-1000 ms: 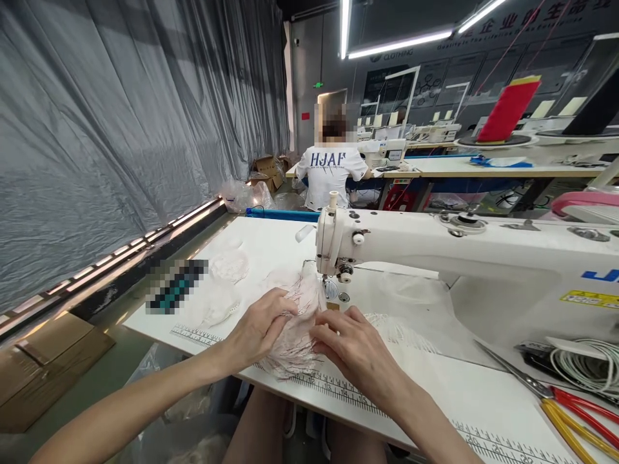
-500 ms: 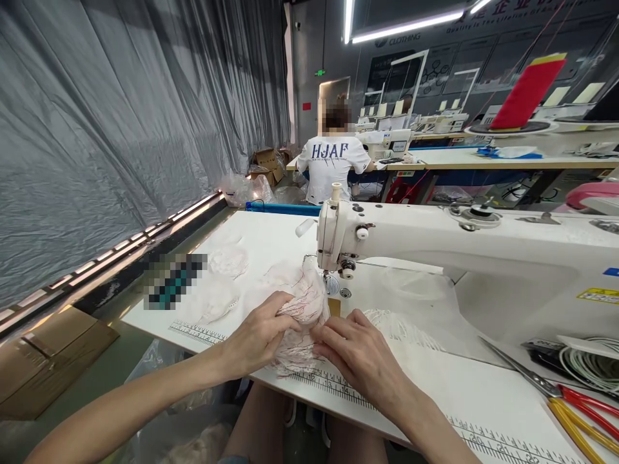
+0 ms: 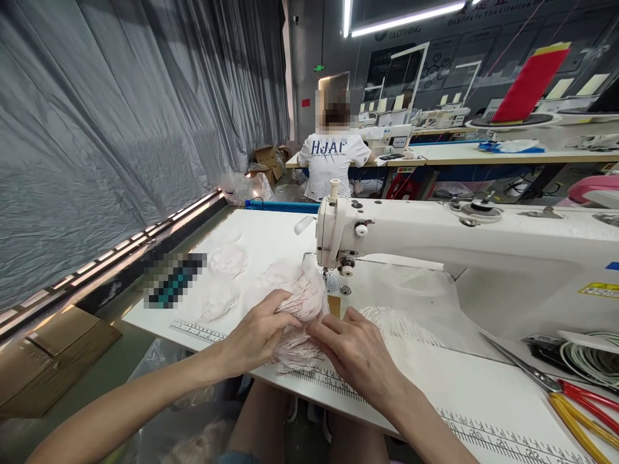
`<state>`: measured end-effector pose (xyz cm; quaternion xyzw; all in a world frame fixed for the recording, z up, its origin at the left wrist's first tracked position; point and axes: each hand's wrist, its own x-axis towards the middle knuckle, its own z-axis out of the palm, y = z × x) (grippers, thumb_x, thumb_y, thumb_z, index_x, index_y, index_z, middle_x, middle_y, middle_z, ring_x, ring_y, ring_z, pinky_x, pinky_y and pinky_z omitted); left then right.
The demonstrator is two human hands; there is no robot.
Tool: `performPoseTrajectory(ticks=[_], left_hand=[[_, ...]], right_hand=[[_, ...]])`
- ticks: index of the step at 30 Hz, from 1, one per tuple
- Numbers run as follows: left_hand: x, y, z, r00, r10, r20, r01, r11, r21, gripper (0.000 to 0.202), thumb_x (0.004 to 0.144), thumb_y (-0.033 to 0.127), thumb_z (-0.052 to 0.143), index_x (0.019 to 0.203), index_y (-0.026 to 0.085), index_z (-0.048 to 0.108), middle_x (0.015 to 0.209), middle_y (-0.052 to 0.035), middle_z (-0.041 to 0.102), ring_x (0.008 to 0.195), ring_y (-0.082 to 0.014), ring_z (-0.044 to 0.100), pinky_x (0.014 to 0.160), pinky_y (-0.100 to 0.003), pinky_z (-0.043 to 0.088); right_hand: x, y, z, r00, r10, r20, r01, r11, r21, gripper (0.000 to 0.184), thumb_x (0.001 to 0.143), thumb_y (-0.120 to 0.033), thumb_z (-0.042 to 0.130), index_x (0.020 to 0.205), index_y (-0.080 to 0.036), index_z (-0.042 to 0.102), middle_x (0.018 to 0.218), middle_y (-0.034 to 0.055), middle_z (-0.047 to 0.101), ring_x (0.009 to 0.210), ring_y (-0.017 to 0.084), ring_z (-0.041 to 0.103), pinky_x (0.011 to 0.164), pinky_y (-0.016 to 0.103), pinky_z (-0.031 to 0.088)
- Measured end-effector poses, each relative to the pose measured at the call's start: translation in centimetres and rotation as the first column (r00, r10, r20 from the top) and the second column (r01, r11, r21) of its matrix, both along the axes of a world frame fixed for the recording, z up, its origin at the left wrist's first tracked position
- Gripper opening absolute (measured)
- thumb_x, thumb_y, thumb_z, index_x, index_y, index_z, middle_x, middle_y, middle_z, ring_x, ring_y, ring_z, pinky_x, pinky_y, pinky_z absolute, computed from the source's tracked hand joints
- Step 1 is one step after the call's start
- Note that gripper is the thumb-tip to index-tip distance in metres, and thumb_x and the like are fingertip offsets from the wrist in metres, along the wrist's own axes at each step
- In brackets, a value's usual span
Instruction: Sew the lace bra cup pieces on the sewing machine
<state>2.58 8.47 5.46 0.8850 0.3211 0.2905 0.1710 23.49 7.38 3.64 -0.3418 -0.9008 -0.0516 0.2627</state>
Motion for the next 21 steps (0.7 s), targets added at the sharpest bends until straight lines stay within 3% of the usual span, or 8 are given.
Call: performPoseTrajectory(ticks=[6, 11, 14, 16, 21], left_hand=[[0.0, -0.4, 0.8, 1.000, 0.009, 0.023, -0.009, 1.000, -0.026, 0.030, 0.073, -0.001, 0.043, 0.092, 0.009, 0.065, 0.094, -0.0107, 0.050, 0.085, -0.0186, 0.052, 0.070, -0.028, 0.049], [0.3, -0.5, 0.6, 0.998, 0.059, 0.035, -0.059, 0.998, -0.010, 0.013, 0.080, 0.020, 0.058, 0.088, 0.012, 0.065, 0.090, -0.0077, 0.050, 0.085, -0.0186, 0.051, 0.071, -0.028, 0.047], [0.2, -0.1, 0.4, 0.990, 0.134, 0.048, -0.133, 0.990, -0.042, 0.014, 0.086, 0.019, 0.052, 0.083, 0.013, 0.064, 0.084, -0.0041, 0.048, 0.074, -0.0136, 0.050, 0.063, -0.024, 0.044], [0.0, 0.0, 0.6, 0.985, 0.164, 0.050, -0.159, 0.983, -0.087, 0.015, 0.088, 0.018, 0.050, 0.080, 0.013, 0.063, 0.079, -0.0020, 0.046, 0.067, -0.0112, 0.047, 0.059, -0.022, 0.040], [0.0, -0.1, 1.1, 0.990, 0.135, 0.042, -0.129, 0.982, -0.136, 0.011, 0.086, 0.016, 0.053, 0.079, 0.012, 0.062, 0.079, -0.0011, 0.045, 0.066, -0.0101, 0.046, 0.058, -0.022, 0.037]], right_hand=[[-0.2, 0.3, 0.0, 0.996, -0.014, -0.092, 0.006, 0.996, -0.087, 0.021, 0.097, -0.019, 0.035, 0.095, -0.021, 0.056, 0.073, 0.0011, 0.063, 0.055, 0.013, 0.051, 0.057, 0.029, 0.030], [-0.5, 0.3, 0.0, 0.988, -0.004, -0.152, -0.006, 0.998, -0.067, 0.017, 0.096, -0.018, 0.037, 0.097, -0.021, 0.054, 0.069, -0.0009, 0.062, 0.054, 0.013, 0.051, 0.057, 0.029, 0.031], [-0.2, 0.3, 0.4, 0.979, -0.026, -0.204, 0.005, 0.995, -0.099, 0.016, 0.096, -0.019, 0.039, 0.110, -0.021, 0.048, 0.075, -0.0010, 0.065, 0.056, 0.013, 0.052, 0.060, 0.028, 0.034], [0.3, 0.2, 0.8, 0.980, -0.010, -0.200, -0.020, 0.989, -0.148, 0.018, 0.096, -0.023, 0.042, 0.114, -0.021, 0.046, 0.084, 0.0007, 0.066, 0.062, 0.013, 0.055, 0.063, 0.028, 0.035], [1.5, 0.2, 0.8, 0.991, 0.104, -0.085, -0.117, 0.978, -0.171, 0.014, 0.097, -0.019, 0.042, 0.100, -0.022, 0.055, 0.100, 0.0035, 0.066, 0.079, 0.014, 0.060, 0.067, 0.030, 0.031]])
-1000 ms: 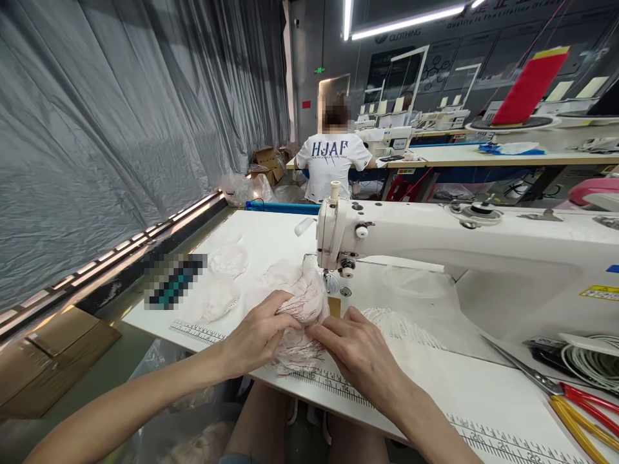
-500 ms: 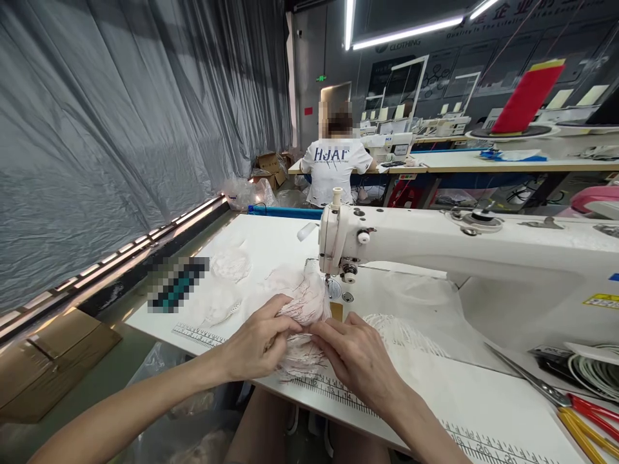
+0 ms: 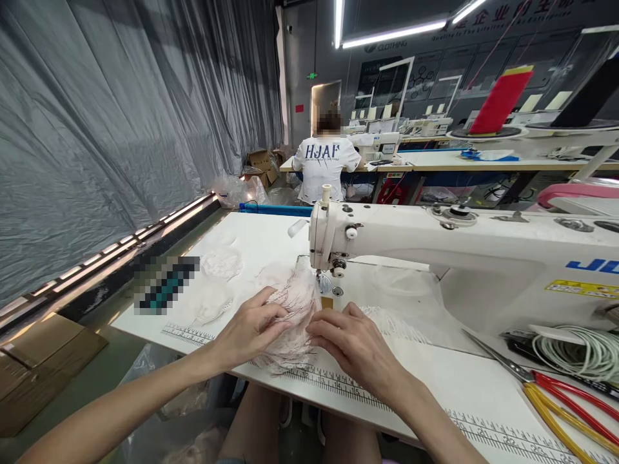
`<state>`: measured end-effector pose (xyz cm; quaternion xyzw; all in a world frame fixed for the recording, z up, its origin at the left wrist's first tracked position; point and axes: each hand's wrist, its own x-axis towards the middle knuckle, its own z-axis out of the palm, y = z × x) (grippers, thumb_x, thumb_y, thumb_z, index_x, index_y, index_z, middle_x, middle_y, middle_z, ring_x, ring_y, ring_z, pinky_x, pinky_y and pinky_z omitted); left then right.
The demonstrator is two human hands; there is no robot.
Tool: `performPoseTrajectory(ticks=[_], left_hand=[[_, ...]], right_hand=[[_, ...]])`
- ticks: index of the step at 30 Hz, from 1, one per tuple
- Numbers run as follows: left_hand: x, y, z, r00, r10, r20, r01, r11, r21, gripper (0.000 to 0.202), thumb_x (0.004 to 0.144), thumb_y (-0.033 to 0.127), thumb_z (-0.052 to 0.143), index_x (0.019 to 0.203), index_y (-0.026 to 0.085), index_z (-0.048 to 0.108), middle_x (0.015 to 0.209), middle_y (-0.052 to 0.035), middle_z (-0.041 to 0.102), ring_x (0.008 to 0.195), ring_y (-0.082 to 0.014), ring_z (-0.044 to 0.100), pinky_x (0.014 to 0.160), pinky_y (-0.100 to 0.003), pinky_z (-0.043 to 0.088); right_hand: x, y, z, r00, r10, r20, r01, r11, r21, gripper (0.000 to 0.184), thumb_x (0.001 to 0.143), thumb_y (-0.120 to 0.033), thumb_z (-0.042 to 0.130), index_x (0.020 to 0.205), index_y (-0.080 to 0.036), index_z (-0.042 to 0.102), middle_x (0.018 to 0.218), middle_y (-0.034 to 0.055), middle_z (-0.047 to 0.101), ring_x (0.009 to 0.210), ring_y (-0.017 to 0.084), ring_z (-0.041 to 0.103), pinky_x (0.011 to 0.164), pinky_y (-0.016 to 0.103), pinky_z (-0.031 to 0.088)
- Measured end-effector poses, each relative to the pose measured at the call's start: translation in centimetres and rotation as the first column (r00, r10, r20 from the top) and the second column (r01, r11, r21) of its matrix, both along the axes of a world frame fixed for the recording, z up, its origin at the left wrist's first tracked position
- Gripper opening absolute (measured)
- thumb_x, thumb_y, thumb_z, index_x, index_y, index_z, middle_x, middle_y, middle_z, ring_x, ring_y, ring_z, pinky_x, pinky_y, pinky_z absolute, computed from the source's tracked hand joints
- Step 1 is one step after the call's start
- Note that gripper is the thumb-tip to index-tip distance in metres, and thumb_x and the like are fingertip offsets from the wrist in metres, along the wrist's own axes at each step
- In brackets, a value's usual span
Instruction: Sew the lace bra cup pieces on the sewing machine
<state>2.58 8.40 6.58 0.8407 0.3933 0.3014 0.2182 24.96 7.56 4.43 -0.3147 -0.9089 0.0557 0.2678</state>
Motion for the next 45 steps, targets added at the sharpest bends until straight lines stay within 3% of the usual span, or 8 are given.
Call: performPoseTrajectory(ticks=[8, 23, 28, 33, 37, 39, 42, 45], left_hand=[[0.2, -0.1, -0.2, 1.000, -0.008, -0.014, 0.008, 1.000, 0.001, 0.015, 0.086, 0.015, 0.051, 0.072, 0.013, 0.057, 0.079, -0.0012, 0.043, 0.069, -0.0107, 0.045, 0.058, -0.022, 0.036], [0.3, -0.3, 0.1, 0.998, -0.041, -0.041, 0.041, 0.999, 0.011, 0.018, 0.088, 0.018, 0.048, 0.075, 0.013, 0.060, 0.084, -0.0036, 0.048, 0.077, -0.0134, 0.049, 0.065, -0.024, 0.042], [0.6, -0.4, -0.4, 0.994, -0.027, -0.107, 0.036, 0.996, 0.083, 0.021, 0.079, 0.034, 0.066, 0.078, 0.015, 0.057, 0.086, -0.0029, 0.046, 0.080, -0.0162, 0.048, 0.067, -0.025, 0.042], [0.8, 0.1, -0.3, 0.993, 0.051, -0.103, -0.036, 0.989, 0.141, 0.010, 0.079, 0.007, 0.048, 0.074, 0.016, 0.049, 0.082, -0.0010, 0.044, 0.071, -0.0129, 0.045, 0.061, -0.023, 0.038], [-0.6, 2.9, 2.9, 0.980, 0.168, -0.105, -0.141, 0.963, 0.229, 0.015, 0.071, 0.005, 0.048, 0.067, 0.017, 0.040, 0.073, 0.0020, 0.043, 0.065, -0.0113, 0.045, 0.056, -0.022, 0.035], [-1.6, 4.1, 6.0, 0.965, 0.240, -0.106, -0.196, 0.928, 0.316, 0.016, 0.069, 0.005, 0.048, 0.066, 0.018, 0.039, 0.072, 0.0018, 0.044, 0.065, -0.0121, 0.046, 0.059, -0.023, 0.036], [-1.5, 2.9, 10.6, 0.963, 0.248, -0.110, -0.177, 0.883, 0.434, 0.015, 0.070, 0.003, 0.044, 0.070, 0.018, 0.043, 0.078, -0.0015, 0.048, 0.073, -0.0153, 0.048, 0.066, -0.027, 0.041], [0.5, -1.0, 12.5, 0.963, 0.103, -0.251, 0.046, 0.849, 0.527, 0.021, 0.084, 0.011, 0.039, 0.096, 0.020, 0.053, 0.091, -0.0028, 0.058, 0.081, -0.0169, 0.054, 0.071, -0.027, 0.046]], right_hand=[[-0.9, 0.0, -0.1, 0.999, -0.048, 0.009, 0.048, 0.999, 0.002, 0.022, 0.097, -0.019, 0.037, 0.090, -0.019, 0.058, 0.084, 0.0040, 0.065, 0.062, 0.013, 0.053, 0.062, 0.030, 0.029], [-1.9, 0.0, 0.5, 0.983, -0.141, -0.115, 0.134, 0.989, -0.066, 0.022, 0.095, -0.022, 0.036, 0.083, -0.020, 0.055, 0.073, 0.0031, 0.061, 0.062, 0.016, 0.052, 0.058, 0.028, 0.038], [-2.2, 0.4, 0.4, 0.976, -0.148, -0.159, 0.139, 0.988, -0.069, 0.025, 0.096, -0.021, 0.032, 0.076, -0.021, 0.046, 0.069, 0.0025, 0.054, 0.063, 0.017, 0.050, 0.056, 0.028, 0.038], [-2.6, 0.1, 0.9, 0.955, -0.161, -0.249, 0.156, 0.987, -0.042, 0.019, 0.097, -0.020, 0.032, 0.087, -0.021, 0.048, 0.076, 0.0031, 0.055, 0.068, 0.016, 0.053, 0.060, 0.027, 0.042], [-3.6, 0.0, 0.7, 0.832, -0.230, -0.505, 0.205, 0.973, -0.105, 0.016, 0.096, -0.027, 0.039, 0.083, -0.022, 0.048, 0.074, 0.0028, 0.053, 0.065, 0.016, 0.052, 0.059, 0.028, 0.044], [-4.7, 0.2, 1.3, 0.789, -0.224, -0.572, 0.062, 0.955, -0.289, 0.016, 0.094, -0.035, 0.044, 0.089, -0.022, 0.052, 0.081, 0.0045, 0.057, 0.071, 0.017, 0.057, 0.062, 0.029, 0.048], [-6.6, -1.3, 4.3, 0.647, -0.228, -0.727, -0.347, 0.762, -0.547, 0.041, 0.089, -0.049, 0.052, 0.120, -0.023, 0.047, 0.122, 0.0125, 0.054, 0.108, 0.023, 0.055, 0.086, 0.038, 0.049], [-7.2, -5.0, 8.5, 0.339, -0.242, -0.909, -0.666, 0.621, -0.414, 0.064, 0.078, -0.057, 0.063, 0.128, -0.022, 0.043, 0.128, 0.0124, 0.051, 0.119, 0.025, 0.049, 0.097, 0.042, 0.043]])
